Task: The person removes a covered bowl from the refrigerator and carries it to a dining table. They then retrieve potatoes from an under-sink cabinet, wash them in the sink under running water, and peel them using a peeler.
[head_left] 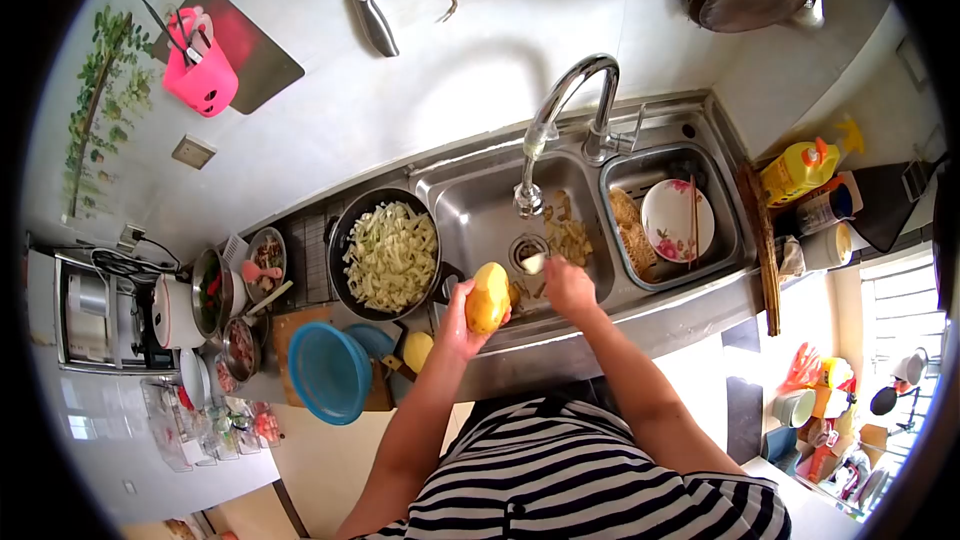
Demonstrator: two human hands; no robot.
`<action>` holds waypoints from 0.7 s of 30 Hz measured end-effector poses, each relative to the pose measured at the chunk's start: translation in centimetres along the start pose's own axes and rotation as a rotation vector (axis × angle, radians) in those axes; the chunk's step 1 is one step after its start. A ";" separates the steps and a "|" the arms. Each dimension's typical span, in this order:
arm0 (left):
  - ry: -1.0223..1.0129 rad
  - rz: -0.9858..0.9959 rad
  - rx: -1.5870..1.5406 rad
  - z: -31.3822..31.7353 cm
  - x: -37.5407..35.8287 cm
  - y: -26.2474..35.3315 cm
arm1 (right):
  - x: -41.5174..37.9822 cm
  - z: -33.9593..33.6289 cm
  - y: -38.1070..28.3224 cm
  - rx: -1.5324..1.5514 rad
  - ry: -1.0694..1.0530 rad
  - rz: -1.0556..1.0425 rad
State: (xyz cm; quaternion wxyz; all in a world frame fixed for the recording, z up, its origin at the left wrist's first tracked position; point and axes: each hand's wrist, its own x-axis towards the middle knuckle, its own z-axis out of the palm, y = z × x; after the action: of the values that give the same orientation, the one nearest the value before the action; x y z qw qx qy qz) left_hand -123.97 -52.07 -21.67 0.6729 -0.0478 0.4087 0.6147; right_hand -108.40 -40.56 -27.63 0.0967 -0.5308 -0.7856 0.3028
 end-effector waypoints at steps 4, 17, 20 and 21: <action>0.026 0.016 -0.099 0.7 -0.3 -0.1 | -1.5 -1.6 1.6 0.238 0.063 -0.450; -0.154 -0.054 -0.210 -1.2 0.1 -0.3 | -0.3 0.5 1.5 0.145 0.004 -0.612; -0.146 -0.051 -0.261 -1.9 0.7 -0.4 | -3.6 -3.4 -2.6 0.191 -0.256 -0.376; -0.190 -0.056 -0.260 -2.3 0.7 -0.4 | -3.7 -3.6 -3.7 0.130 -0.379 -0.249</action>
State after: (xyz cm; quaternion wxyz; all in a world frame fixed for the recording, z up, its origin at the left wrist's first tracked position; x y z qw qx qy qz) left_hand -124.83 -52.92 -23.74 0.7136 -0.0873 0.2587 0.6452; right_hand -108.03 -43.47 -21.98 0.0180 -0.3560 -0.8280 0.4328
